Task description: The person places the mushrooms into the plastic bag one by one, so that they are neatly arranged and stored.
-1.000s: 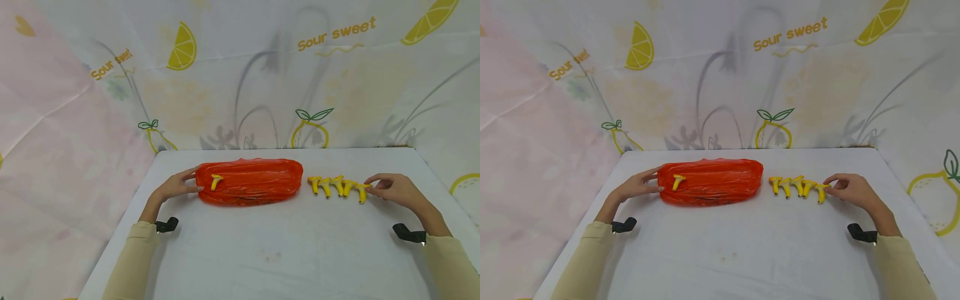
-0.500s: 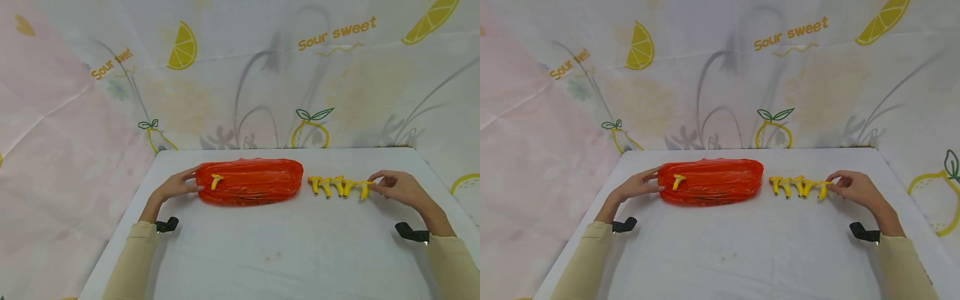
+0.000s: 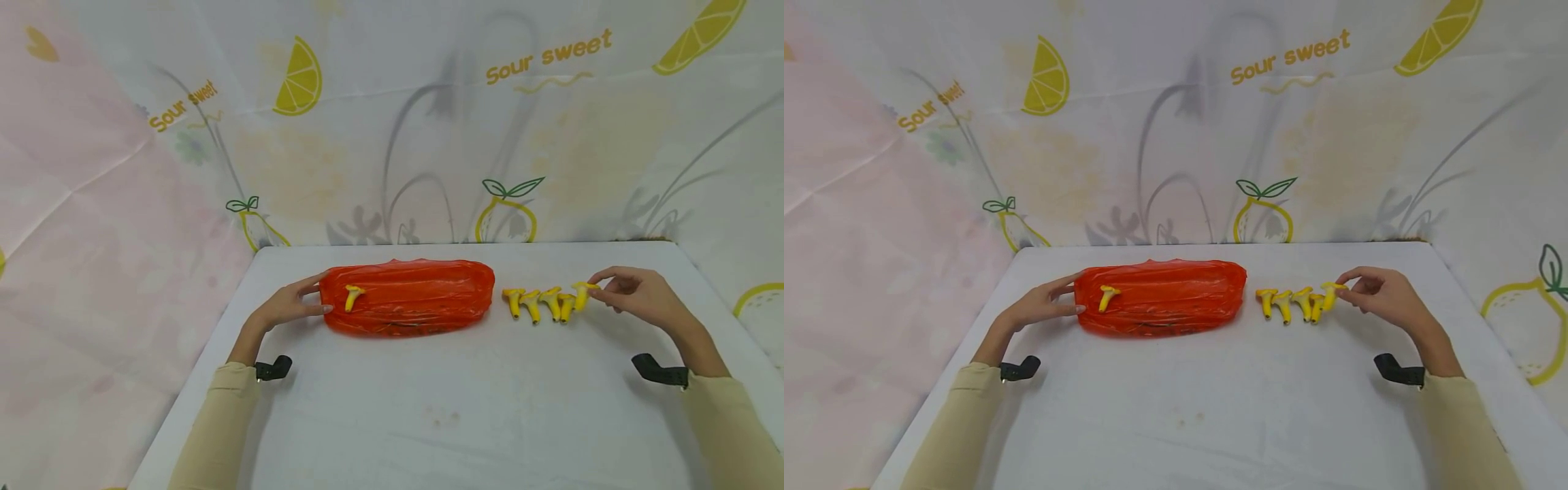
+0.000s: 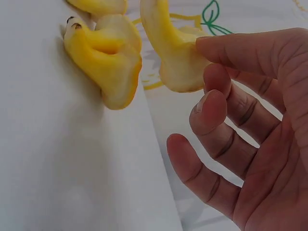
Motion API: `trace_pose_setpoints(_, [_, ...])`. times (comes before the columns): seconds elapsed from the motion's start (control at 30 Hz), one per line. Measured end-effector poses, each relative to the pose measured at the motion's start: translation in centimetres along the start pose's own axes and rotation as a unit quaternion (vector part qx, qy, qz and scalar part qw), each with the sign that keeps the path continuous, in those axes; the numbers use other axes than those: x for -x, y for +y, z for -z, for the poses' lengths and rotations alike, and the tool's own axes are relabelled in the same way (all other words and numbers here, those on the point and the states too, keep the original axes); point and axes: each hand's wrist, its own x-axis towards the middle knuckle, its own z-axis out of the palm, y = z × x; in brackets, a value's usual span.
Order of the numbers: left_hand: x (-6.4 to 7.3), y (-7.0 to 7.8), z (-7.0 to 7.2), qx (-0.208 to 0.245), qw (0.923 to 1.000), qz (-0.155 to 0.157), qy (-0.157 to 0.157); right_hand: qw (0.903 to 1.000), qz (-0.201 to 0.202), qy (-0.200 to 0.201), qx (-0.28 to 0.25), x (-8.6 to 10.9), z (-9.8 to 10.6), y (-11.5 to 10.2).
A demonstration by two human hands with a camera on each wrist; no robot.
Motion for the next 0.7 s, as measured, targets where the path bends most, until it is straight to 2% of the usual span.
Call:
trace_pose_setpoints(0.33, [0.1, 0.1, 0.0, 0.007, 1.0, 0.002, -0.001, 0.9984, 0.026, -0.007, -0.049, -2.5, -1.7, -2.1])
trace_pose_setpoints(0.7, [0.1, -0.1, 0.0, -0.008, 0.9997, -0.021, 0.008, 0.9948, 0.055, -0.027, -0.082, -5.2, -3.9, -4.5])
